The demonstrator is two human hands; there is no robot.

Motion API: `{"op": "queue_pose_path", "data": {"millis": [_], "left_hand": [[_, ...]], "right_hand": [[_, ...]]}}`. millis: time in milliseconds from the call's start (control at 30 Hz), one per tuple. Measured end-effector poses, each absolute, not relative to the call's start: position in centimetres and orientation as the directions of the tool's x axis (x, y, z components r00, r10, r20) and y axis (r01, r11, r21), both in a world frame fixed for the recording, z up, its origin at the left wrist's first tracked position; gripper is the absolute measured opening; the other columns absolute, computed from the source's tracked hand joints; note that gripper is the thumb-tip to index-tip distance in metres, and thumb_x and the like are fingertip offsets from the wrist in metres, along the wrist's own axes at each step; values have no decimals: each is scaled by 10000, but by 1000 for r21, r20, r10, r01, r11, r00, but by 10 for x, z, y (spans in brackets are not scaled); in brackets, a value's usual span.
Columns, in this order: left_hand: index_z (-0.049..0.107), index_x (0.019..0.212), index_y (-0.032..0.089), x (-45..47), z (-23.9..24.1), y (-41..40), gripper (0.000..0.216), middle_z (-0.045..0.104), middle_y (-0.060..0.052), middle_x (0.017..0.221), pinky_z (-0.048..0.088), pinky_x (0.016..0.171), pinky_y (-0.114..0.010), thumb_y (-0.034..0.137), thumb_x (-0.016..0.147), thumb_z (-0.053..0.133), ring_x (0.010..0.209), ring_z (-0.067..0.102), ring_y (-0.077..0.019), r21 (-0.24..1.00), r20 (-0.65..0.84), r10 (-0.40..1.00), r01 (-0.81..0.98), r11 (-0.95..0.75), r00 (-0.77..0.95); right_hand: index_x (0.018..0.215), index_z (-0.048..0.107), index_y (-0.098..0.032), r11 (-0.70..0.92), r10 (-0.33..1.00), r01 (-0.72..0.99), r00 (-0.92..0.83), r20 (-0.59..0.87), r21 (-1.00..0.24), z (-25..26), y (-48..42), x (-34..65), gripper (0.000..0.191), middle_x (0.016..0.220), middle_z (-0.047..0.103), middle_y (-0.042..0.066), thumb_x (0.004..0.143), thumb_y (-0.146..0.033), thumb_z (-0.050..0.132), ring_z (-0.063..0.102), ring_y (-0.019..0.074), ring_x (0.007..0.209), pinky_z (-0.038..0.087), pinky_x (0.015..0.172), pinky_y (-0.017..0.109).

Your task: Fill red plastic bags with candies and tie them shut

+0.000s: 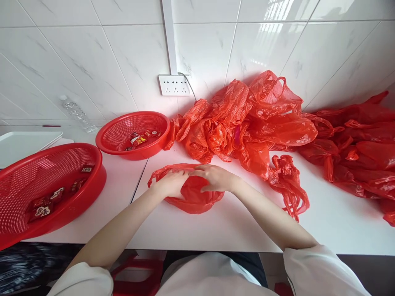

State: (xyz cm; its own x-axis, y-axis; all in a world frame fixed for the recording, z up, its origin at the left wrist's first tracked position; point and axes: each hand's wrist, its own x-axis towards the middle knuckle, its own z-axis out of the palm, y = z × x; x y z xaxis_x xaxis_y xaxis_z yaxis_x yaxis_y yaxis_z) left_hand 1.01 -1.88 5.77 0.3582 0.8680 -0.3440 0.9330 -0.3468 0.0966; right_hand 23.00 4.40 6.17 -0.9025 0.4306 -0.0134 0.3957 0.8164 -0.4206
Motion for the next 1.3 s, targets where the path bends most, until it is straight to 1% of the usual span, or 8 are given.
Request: {"op": "queue_pose_path", "data": {"millis": [200,333,400,533,733,867,1167,1300], "left_hand": [[523,1407,248,4,72,-23,692,497,-129,1490,493,942,-387,388,756,710,1277,552,-330,246,-372,872,939,-239,319],[654,1237,255,-16,106,-19,401,712,-33,1192,527,852,-299,469,919,535,1000,681,-187,520,-15,938,804,-288,346],[673,1167,234,-36,119,-8,349,715,-51,1148,516,893,-350,434,954,482,1006,666,-198,419,289,950,875,-241,123],[667,1180,255,-84,115,23,352,624,-157,1290,250,1119,-576,310,832,663,1273,499,-364,113,420,902,992,56,-99],[714,950,174,-108,86,34,157,673,-76,718,426,765,-367,203,803,668,820,652,-252,1,309,936,984,177,-169],[698,1000,176,-91,78,19,172,685,-60,763,374,669,-305,249,883,594,751,643,-207,-27,346,922,980,195,-173],[708,1149,235,-31,101,-6,413,766,-56,914,426,637,-344,47,830,525,791,702,-235,-187,624,761,979,-76,178],[732,1090,212,-10,110,-12,392,773,-25,867,463,628,-323,20,839,500,728,707,-187,-299,681,608,913,-279,409]], "right_hand": [[1441,502,-226,761,476,510,-859,-187,-402,36,59,232,824,1418,538,149,689,-346,815,533,315,1271,454,1028,409],[1378,554,-209,718,460,369,-888,5,-591,46,62,244,598,1359,597,109,810,-294,719,584,249,1216,462,1042,368],[1313,599,-199,721,489,311,-861,137,-619,55,60,248,446,1316,626,107,879,-288,649,604,239,1187,465,1037,381],[1199,658,-233,706,537,259,-803,260,-659,66,53,247,297,1199,690,71,920,-315,600,651,228,1102,497,986,381],[1100,688,-215,642,526,197,-816,238,-741,64,43,238,226,1112,720,58,906,-296,607,682,212,996,533,922,361],[1079,685,-198,541,582,172,-783,219,-823,65,40,232,234,1098,723,69,911,-343,612,690,214,993,542,932,384],[1524,293,-307,141,901,-88,-402,165,-986,86,30,190,862,1618,287,76,806,-550,704,435,292,1408,457,1099,472],[1317,486,-296,-40,937,-380,-336,98,-924,96,32,177,609,1414,561,66,791,-538,677,636,278,1181,623,817,434]]}}
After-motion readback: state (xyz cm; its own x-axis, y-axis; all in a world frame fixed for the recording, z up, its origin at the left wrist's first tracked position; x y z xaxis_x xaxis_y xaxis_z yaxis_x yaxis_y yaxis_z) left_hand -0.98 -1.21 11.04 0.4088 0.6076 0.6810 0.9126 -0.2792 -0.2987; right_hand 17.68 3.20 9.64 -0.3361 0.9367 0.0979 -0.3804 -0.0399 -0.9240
